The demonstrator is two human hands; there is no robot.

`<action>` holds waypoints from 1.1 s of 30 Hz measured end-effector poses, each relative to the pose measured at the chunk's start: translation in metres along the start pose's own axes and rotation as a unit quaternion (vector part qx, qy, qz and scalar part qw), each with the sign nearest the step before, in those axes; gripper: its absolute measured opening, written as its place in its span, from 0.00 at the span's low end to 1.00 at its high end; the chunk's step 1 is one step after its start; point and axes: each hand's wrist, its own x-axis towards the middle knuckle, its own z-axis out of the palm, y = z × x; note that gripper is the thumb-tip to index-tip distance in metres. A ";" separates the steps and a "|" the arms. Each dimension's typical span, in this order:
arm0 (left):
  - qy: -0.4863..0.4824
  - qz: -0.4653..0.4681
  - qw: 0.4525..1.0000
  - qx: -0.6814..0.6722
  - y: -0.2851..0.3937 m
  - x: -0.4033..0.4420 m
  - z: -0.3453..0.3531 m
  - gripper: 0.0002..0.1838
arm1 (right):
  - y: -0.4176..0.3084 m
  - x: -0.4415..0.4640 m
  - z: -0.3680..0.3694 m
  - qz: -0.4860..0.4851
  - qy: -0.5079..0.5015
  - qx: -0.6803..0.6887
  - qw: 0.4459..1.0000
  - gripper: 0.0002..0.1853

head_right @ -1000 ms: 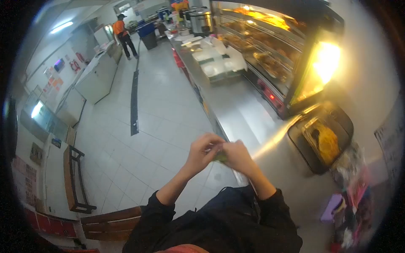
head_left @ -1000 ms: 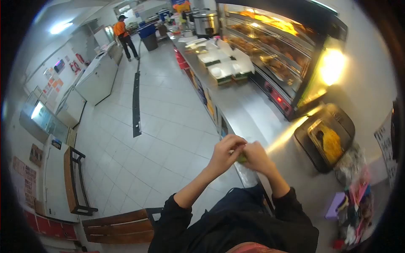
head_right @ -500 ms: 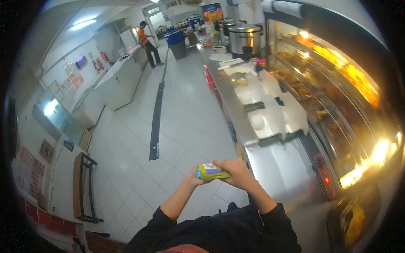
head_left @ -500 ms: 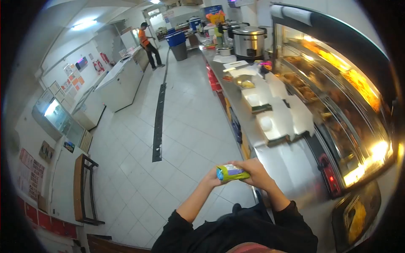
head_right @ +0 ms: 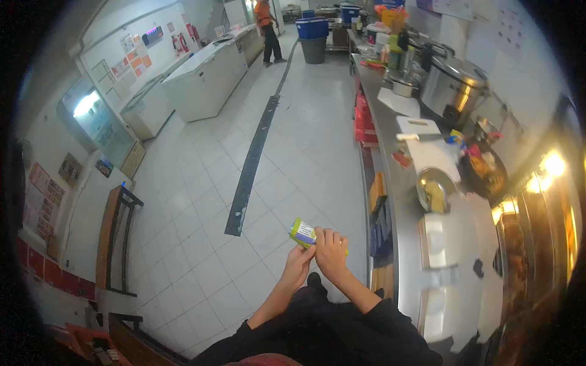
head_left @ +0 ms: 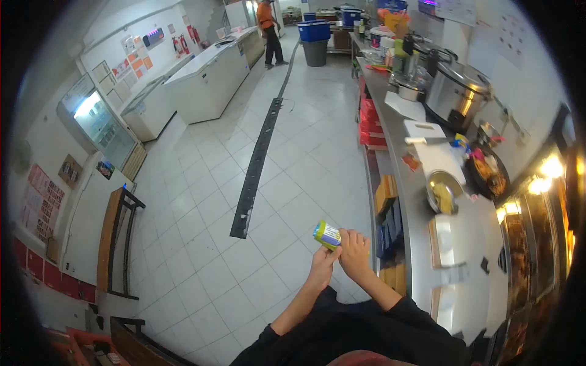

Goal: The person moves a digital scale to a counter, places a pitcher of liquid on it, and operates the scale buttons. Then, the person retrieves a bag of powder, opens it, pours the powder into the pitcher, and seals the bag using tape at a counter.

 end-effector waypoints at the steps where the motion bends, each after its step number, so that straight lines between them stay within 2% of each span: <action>1: 0.005 -0.002 0.999 0.039 0.008 0.031 -0.005 0.16 | 0.006 0.024 0.006 0.013 -0.018 0.036 0.999 0.29; 4: 0.012 0.005 0.987 0.158 0.027 0.121 -0.013 0.16 | 0.031 0.085 0.023 0.049 -0.052 0.150 0.986 0.28; 6: -0.004 0.054 0.986 0.157 0.024 0.177 -0.018 0.17 | 0.063 0.122 0.048 0.064 -0.036 0.235 0.969 0.27; 7: -0.014 0.082 0.984 0.160 0.028 0.207 -0.017 0.17 | 0.079 0.139 0.064 0.131 -0.046 0.318 0.938 0.26; 8: 0.023 -0.001 0.974 0.225 0.030 0.227 -0.018 0.17 | 0.094 0.153 0.081 0.196 -0.055 0.397 0.895 0.25; 9: 0.021 0.017 0.964 0.266 0.036 0.249 -0.013 0.17 | 0.111 0.168 0.099 0.259 -0.062 0.472 0.841 0.24; 10: 0.020 0.034 0.951 0.307 0.039 0.273 -0.006 0.17 | 0.128 0.184 0.118 0.258 -0.054 0.453 0.851 0.18; 12: -0.003 0.063 0.913 0.403 0.020 0.332 -0.014 0.16 | 0.163 0.211 0.163 0.302 -0.018 0.517 0.801 0.14; 14: -0.044 0.107 0.922 0.369 0.005 0.400 -0.028 0.16 | 0.202 0.250 0.194 0.349 0.006 0.558 0.753 0.09; 15: -0.063 0.131 0.925 0.351 0.005 0.428 -0.027 0.17 | 0.223 0.272 0.205 0.347 -0.008 0.551 0.759 0.09; 16: -0.068 0.208 0.883 0.415 0.020 0.457 -0.028 0.13 | 0.242 0.298 0.216 0.344 -0.018 0.547 0.763 0.10; 18: -0.063 0.045 0.924 0.375 0.057 0.500 -0.028 0.12 | 0.259 0.352 0.216 0.343 -0.054 0.528 0.775 0.10; 19: -0.060 -0.039 0.934 0.350 0.079 0.524 -0.027 0.11 | 0.267 0.385 0.219 0.331 -0.090 0.553 0.759 0.11; 20: -0.058 -0.013 0.922 0.383 0.096 0.548 -0.026 0.10 | 0.277 0.414 0.223 0.319 -0.125 0.575 0.743 0.12; 23: -0.049 0.006 0.936 0.348 0.119 0.616 -0.047 0.10 | 0.305 0.485 0.260 0.309 -0.190 0.642 0.675 0.12; 24: -0.030 0.047 0.948 0.312 0.122 0.638 -0.055 0.09 | 0.313 0.509 0.273 0.299 -0.201 0.671 0.647 0.12; 25: -0.007 0.032 0.949 0.313 0.136 0.657 -0.059 0.09 | 0.323 0.534 0.285 0.287 -0.214 0.700 0.618 0.12; 26: 0.019 0.018 0.949 0.313 0.152 0.675 -0.066 0.09 | 0.336 0.555 0.299 0.280 -0.228 0.700 0.617 0.12; 27: 0.045 0.006 0.948 0.315 0.164 0.697 -0.073 0.08 | 0.350 0.575 0.315 0.300 -0.225 0.732 0.569 0.12; 29: 0.039 -0.002 0.954 0.296 0.179 0.745 -0.091 0.09 | 0.376 0.612 0.346 0.341 -0.220 0.789 0.461 0.12; 30: 0.036 -0.008 0.957 0.289 0.188 0.767 -0.102 0.10 | 0.383 0.635 0.351 0.331 -0.207 0.794 0.466 0.12; 33: -0.047 -0.136 0.961 0.236 0.200 0.850 -0.104 0.13 | 0.412 0.691 0.382 0.378 -0.160 0.736 0.539 0.12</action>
